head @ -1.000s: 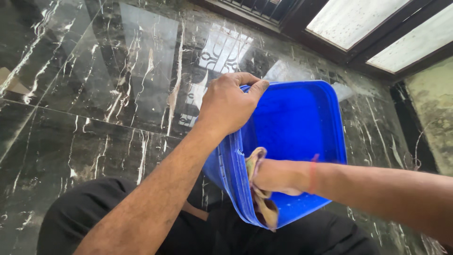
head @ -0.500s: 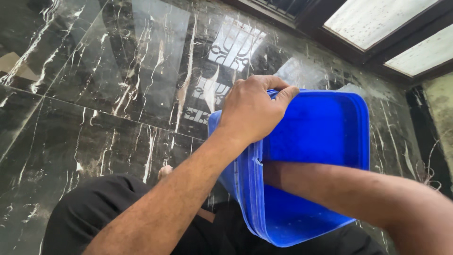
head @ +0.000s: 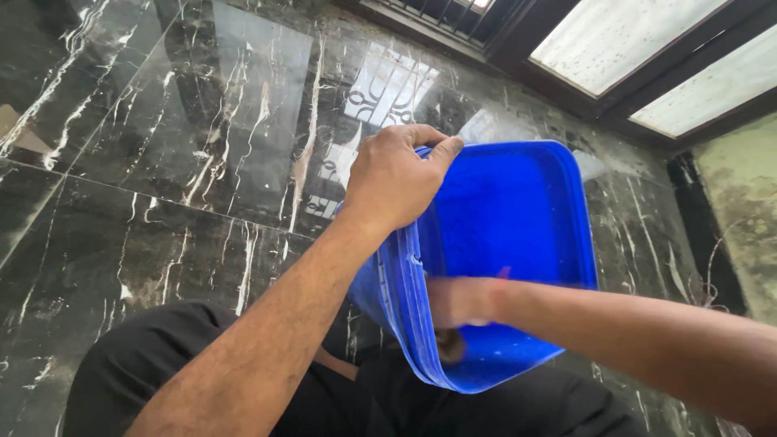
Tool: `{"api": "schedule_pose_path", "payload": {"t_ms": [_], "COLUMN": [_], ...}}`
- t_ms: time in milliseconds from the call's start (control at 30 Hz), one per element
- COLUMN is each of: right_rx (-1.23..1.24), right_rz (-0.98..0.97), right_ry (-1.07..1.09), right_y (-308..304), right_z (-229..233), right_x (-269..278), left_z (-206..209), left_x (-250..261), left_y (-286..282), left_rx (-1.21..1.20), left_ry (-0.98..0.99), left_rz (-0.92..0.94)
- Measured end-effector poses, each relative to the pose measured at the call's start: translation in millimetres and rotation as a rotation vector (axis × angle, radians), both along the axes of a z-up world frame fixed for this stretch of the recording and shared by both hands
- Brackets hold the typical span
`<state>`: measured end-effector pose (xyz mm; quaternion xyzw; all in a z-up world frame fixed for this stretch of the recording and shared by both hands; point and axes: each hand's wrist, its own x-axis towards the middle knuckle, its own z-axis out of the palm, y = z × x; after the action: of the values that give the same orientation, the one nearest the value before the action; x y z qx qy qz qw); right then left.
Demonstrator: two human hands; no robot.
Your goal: The person sits on a tiled floor and scrubs the inside of a blue plastic bucket with a cloth. They then wipe the outside of the bucket with the same cloth.
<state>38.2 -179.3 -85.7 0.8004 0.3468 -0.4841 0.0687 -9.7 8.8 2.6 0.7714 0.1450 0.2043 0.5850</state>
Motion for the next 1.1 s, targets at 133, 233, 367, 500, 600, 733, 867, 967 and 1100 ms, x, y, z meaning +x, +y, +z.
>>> {"api": "schedule_pose_path", "payload": {"t_ms": [133, 233, 367, 500, 600, 733, 867, 967, 1100], "right_rx": [0.094, 0.240, 0.121, 0.088, 0.084, 0.092, 0.058, -0.058, -0.267], "right_rz": [0.090, 0.236, 0.432, 0.117, 0.005, -0.055, -0.011, 0.139, 0.362], "right_ry": [0.239, 0.264, 0.078, 0.116, 0.178, 0.224, 0.177, 0.088, 0.024], "right_y": [-24, -36, -40, -37, -43, -42, -27, -19, -25], "right_z": [71, 62, -22, -122, -162, -174, -142, -90, 8], "right_x": [-7, -5, 5, 27, 50, 57, 39, 18, -11], "left_z": [1, 1, 0, -1, -1, -2, -2, -2, -3], "left_x": [0, 0, -1, -1, 2, 5, 4, 2, -1], "left_y": [-6, -10, -10, -16, -17, -12, -9, -7, -5], "left_rx": [0.001, -0.004, -0.006, 0.022, -0.015, -0.029, -0.013, -0.024, -0.024], "left_ry": [-0.011, -0.018, -0.072, -0.107, -0.068, -0.063, -0.045, -0.010, 0.064], "left_rz": [-0.013, -0.027, -0.028, -0.045, -0.072, -0.055, -0.040, -0.050, -0.060]}}
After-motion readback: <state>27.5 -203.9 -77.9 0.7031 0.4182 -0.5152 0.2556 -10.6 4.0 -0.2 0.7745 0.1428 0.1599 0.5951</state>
